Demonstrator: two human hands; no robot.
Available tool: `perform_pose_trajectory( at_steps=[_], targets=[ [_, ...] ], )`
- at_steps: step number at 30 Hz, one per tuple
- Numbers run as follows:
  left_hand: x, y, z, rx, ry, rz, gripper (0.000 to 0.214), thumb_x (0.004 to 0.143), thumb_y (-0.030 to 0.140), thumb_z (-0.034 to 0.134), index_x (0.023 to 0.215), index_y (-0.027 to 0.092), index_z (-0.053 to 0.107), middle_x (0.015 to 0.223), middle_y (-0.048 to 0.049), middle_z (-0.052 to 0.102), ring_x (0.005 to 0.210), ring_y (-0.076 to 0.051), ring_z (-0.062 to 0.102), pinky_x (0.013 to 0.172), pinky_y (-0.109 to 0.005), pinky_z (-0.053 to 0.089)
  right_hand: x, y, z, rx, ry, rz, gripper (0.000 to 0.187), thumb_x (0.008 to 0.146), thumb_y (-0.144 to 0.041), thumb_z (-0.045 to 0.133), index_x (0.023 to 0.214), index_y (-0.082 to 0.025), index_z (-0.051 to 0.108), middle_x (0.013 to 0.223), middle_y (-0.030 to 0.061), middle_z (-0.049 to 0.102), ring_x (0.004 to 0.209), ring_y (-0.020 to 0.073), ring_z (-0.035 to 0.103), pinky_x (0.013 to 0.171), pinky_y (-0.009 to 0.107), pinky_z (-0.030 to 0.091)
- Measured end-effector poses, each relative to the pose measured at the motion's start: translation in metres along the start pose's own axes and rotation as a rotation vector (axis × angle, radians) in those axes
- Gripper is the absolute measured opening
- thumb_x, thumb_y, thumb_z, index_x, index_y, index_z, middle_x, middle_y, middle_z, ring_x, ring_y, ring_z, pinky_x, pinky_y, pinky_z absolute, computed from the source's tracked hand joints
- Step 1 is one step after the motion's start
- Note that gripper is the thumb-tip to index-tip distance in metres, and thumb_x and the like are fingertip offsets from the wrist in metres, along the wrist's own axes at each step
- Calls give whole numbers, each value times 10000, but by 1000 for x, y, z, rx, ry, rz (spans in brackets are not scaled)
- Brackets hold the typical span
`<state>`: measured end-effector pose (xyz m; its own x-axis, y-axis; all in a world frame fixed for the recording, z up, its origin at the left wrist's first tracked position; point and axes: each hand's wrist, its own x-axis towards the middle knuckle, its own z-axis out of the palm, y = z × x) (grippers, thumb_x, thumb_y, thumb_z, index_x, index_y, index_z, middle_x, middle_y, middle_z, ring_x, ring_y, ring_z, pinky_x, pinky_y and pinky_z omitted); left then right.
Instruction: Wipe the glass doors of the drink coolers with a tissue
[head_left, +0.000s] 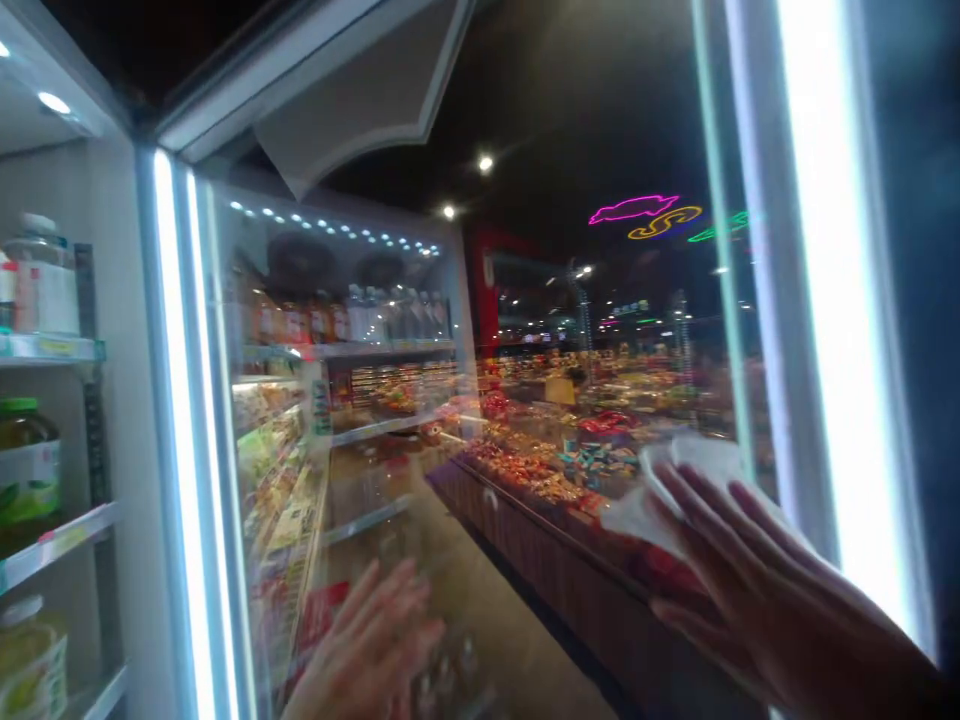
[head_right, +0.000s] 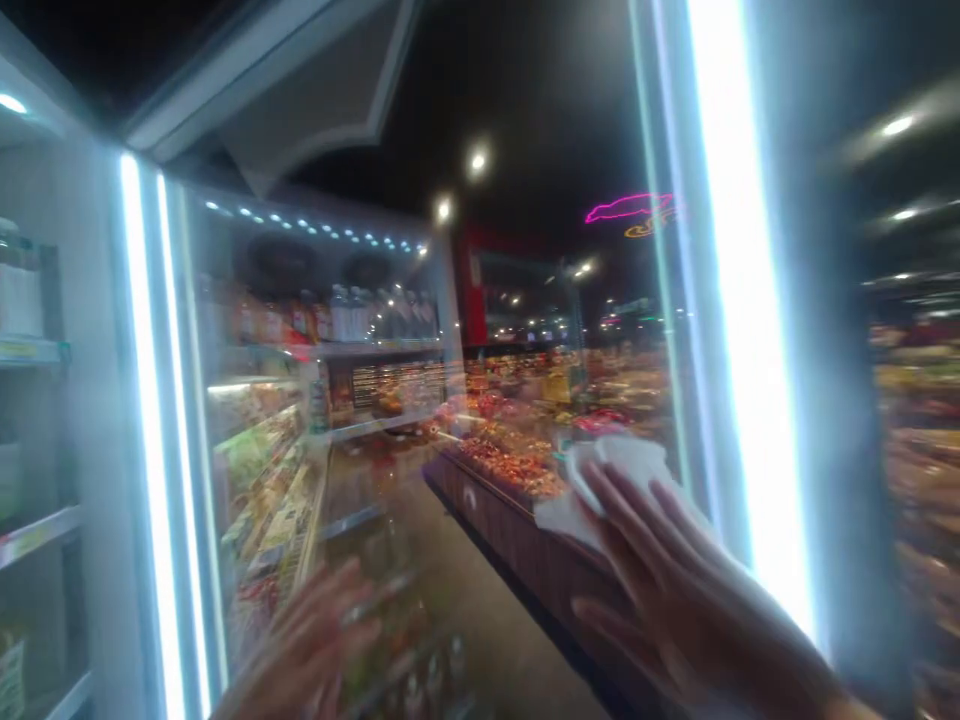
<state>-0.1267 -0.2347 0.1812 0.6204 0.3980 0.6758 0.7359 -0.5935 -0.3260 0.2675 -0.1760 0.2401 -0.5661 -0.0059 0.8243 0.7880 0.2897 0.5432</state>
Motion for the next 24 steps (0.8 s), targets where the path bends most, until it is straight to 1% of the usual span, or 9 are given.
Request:
perform_pose_trajectory(
  at_steps=[3, 6, 8, 9, 13, 14, 17, 20, 24],
  targets=[
    [30, -49, -9, 218, 204, -112, 687, 914, 124, 517, 1568, 274, 370, 1642, -57, 406, 1593, -265, 210, 1310, -569, 200, 52, -14, 15, -56, -37, 124, 870, 1025, -502, 454, 1666, -123, 4, 1704, 185, 209, 1577, 338, 238, 1252, 611, 349],
    [64, -70, -1, 252, 306, -133, 723, 961, 213, 531, 1622, 274, 246, 1722, -68, 215, 1616, -285, 47, 1315, -597, 38, 82, -42, 37, 28, -189, -54, 1039, 941, -695, 514, 1654, -60, 105, 1676, 213, 279, 1572, 336, 264, 1245, 558, 387],
    [80, -75, 9, 234, 361, -113, 746, 976, 288, 549, 1635, 292, 199, 1733, -65, 163, 1616, -281, 9, 1311, -587, -17, 96, -52, 44, 94, -288, -216, 1059, 892, -769, 534, 1630, -65, 246, 1659, 186, 342, 1574, 295, 271, 1266, 482, 371],
    [86, -77, 13, 224, 385, -104, 756, 980, 324, 554, 1638, 302, 181, 1734, -61, 153, 1616, -278, 3, 1308, -585, -35, 103, -51, 44, 97, -304, -218, 1039, 898, -769, 528, 1619, -64, 278, 1663, 180, 340, 1581, 281, 255, 1283, 466, 338],
    [97, -84, 24, 196, 428, -105, 786, 988, 400, 547, 1643, 332, 119, 1740, -42, 104, 1615, -280, -2, 1297, -596, -68, 130, -32, 32, -21, -157, 125, 943, 1005, -675, 402, 1631, -14, 155, 1707, 225, 173, 1608, 309, 125, 1313, 561, 181],
    [98, -86, 25, 193, 424, -107, 794, 989, 394, 545, 1644, 334, 100, 1742, -36, 80, 1614, -285, -10, 1294, -602, -68, 131, -30, 31, -29, -134, 145, 974, 998, -695, 391, 1633, -5, 127, 1710, 234, 137, 1610, 328, 93, 1310, 589, 158],
    [100, -89, 29, 188, 442, -106, 807, 988, 367, 543, 1646, 334, 77, 1744, -20, 35, 1612, -304, -26, 1290, -614, -69, 123, -36, 35, 41, -233, -81, 1134, 891, -839, 430, 1643, -38, 146, 1712, 200, 157, 1611, 334, 77, 1315, 589, 162],
    [100, -90, 33, 178, 466, -112, 807, 985, 381, 546, 1644, 351, 80, 1745, -11, 30, 1612, -316, -16, 1287, -624, -69, 119, -36, 39, 101, -324, -265, 1097, 876, -863, 420, 1647, -113, 208, 1706, 132, 224, 1610, 271, 136, 1327, 527, 190],
    [101, -87, 34, 177, 435, -129, 807, 987, 364, 545, 1641, 372, 72, 1748, -13, 21, 1612, -326, -11, 1286, -639, -43, 140, -22, 36, 15, -143, 23, 1023, 944, -797, 369, 1634, -57, 215, 1720, 190, 109, 1611, 337, 24, 1313, 602, 100]
  ],
)
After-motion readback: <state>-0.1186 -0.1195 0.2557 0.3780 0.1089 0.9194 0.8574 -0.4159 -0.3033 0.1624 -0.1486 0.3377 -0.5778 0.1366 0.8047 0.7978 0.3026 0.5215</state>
